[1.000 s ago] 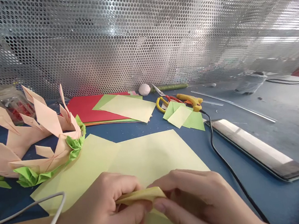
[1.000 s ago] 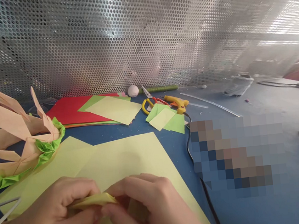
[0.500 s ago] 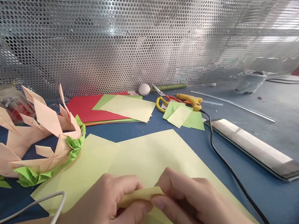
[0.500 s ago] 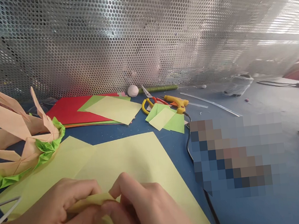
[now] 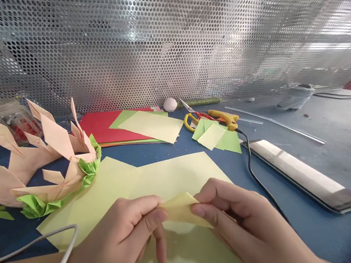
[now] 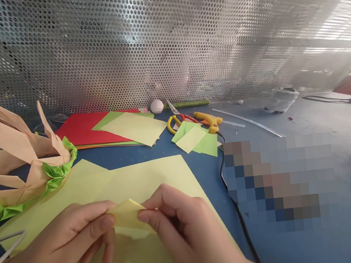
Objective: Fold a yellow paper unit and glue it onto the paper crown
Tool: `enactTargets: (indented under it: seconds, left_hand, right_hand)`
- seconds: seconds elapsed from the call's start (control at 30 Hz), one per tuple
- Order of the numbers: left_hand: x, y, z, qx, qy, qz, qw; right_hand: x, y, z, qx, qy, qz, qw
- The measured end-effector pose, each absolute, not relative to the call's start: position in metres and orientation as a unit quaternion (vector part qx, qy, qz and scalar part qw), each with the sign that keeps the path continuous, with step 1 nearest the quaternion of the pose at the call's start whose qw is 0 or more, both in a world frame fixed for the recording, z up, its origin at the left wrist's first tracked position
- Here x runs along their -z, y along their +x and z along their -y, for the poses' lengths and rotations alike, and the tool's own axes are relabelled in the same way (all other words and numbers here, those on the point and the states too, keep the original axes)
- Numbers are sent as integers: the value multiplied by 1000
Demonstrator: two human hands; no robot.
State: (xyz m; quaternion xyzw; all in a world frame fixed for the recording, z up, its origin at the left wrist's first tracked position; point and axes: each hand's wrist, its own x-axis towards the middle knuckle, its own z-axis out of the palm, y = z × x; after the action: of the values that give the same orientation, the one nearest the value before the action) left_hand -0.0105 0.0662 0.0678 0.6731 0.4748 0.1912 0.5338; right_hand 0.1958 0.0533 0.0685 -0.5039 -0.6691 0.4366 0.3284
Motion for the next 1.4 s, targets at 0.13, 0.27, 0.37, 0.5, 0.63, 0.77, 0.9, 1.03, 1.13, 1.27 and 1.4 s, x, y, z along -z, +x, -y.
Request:
enactTargets:
  seconds: [0.13,0.27,0.37,0.5,0.63,0.77,0.9,1.03,1.13,1.27,1.4]
  left_hand:
    - [-69,-9,-68,-195,661,-471,551]
    - [-69,-9,-71,-216,628,-466,585]
    - [-69,-11,-71,-221,627,-481,572]
    - [-67,-13,-67,-223,651,-496,530]
    - [-65,-11,-66,-232,667,-518,483]
    - [-67,-10,-65,-245,658,-530,477]
    - [-69,-9,-62,-292,641,-547,452]
    - [-69,-8,-65,-336,586,-521,521]
    - [-69,-8,-71,-313,619,-478,539]
    - [-70,-9,-74,-308,648,-472,512]
    - [-70,-8,-72,-328,648,-492,480]
  right_hand:
    - [-68,196,-55,-453,-503,658,328]
    - [-68,198,-55,-442,-496,663,345]
    - [-68,200,-57,-414,-505,659,373]
    - [-69,202,-60,-373,-527,647,405]
    - [-68,202,-59,-378,-532,639,406]
    - [-68,202,-57,-414,-533,620,400]
    - [-69,203,-56,-440,-514,641,363]
    - [-65,204,-52,-433,-474,696,322]
    - [-64,205,-50,-405,-451,736,301]
    - [-68,207,-54,-318,-417,790,318]
    - [-72,208,-60,-264,-369,821,348]
